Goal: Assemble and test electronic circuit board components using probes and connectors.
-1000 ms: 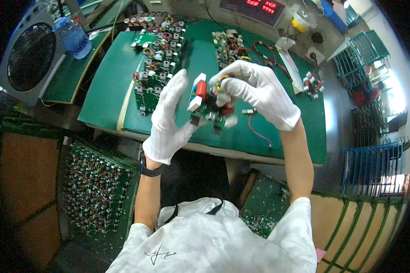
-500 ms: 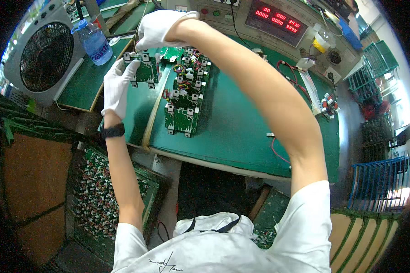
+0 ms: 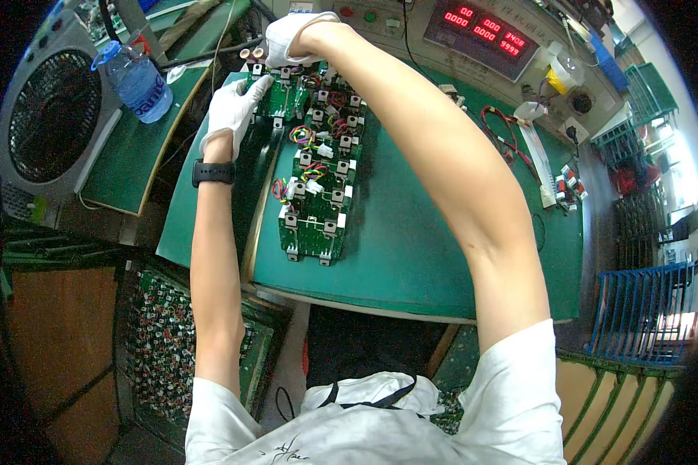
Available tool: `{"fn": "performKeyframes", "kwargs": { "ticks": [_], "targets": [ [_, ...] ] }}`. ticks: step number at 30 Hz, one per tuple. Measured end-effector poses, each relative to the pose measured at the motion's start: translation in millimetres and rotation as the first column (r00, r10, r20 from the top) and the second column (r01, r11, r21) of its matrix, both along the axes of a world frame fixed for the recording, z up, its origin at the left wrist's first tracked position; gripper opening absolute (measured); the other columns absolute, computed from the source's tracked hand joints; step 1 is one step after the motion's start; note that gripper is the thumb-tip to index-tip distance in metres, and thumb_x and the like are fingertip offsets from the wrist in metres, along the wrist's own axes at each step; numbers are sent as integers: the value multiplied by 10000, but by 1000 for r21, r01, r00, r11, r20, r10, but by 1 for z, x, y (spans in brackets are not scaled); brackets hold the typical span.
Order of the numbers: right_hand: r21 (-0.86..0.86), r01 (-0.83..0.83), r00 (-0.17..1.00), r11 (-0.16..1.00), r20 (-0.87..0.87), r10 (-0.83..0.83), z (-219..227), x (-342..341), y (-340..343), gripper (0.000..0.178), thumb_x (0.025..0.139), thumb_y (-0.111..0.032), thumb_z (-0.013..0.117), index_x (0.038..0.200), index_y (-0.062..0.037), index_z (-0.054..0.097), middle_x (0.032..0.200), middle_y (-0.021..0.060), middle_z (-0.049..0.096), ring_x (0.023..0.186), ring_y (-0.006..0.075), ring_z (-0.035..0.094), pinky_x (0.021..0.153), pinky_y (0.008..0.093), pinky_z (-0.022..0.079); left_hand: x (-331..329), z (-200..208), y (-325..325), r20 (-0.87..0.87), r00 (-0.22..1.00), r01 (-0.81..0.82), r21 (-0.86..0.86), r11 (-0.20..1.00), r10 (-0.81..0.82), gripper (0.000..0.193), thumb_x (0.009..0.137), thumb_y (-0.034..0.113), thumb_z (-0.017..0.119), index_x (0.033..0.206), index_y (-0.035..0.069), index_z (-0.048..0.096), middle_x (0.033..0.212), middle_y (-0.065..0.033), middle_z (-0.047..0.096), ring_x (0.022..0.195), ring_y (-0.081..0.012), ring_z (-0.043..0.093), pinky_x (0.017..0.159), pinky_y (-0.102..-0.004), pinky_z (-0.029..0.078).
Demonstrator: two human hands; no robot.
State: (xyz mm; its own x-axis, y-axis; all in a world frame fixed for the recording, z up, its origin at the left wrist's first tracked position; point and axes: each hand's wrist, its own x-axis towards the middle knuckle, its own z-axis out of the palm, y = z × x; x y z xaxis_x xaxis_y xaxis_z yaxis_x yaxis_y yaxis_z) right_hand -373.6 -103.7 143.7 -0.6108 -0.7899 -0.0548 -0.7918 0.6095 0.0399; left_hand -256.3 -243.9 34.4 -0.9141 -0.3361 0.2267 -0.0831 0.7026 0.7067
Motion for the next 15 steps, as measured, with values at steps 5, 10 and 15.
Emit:
{"fn": "performKeyframes", "kwargs": {
  "ticks": [5, 10, 15],
  "targets": [
    [-4, -42, 999, 999, 18, 42, -15, -3, -6, 426, 886, -420, 603, 1006, -34, 742, 899, 224, 727, 832, 390, 694, 828, 480, 542, 8, -21, 4, -182, 983, -5, 58, 998, 16, 587, 931, 577, 695, 949, -9, 715, 824, -214, 707, 784, -369, 681, 737, -429, 509],
    [47, -40, 997, 998, 71, 36, -17, -12, -2, 460, 893, -452, 595, 1055, -47, 739, 927, 213, 739, 856, 384, 698, 840, 476, 537, 18, -8, 1, -68, 997, 48, 208, 977, -34, 603, 918, 528, 752, 1099, -44, 690, 963, -183, 690, 884, -237, 650, 826, -364, 500],
    [46, -21, 994, 999, 113, 16, -21, -8, -6, 534, 929, -502, 577, 1129, -33, 732, 1020, 178, 756, 920, 366, 710, 879, 479, 532, 22, -11, -9, 2, 999, 40, 223, 974, -42, 715, 920, 546, 755, 1267, -75, 681, 1187, -210, 741, 1071, -260, 696, 980, -366, 508]
  ]
}}
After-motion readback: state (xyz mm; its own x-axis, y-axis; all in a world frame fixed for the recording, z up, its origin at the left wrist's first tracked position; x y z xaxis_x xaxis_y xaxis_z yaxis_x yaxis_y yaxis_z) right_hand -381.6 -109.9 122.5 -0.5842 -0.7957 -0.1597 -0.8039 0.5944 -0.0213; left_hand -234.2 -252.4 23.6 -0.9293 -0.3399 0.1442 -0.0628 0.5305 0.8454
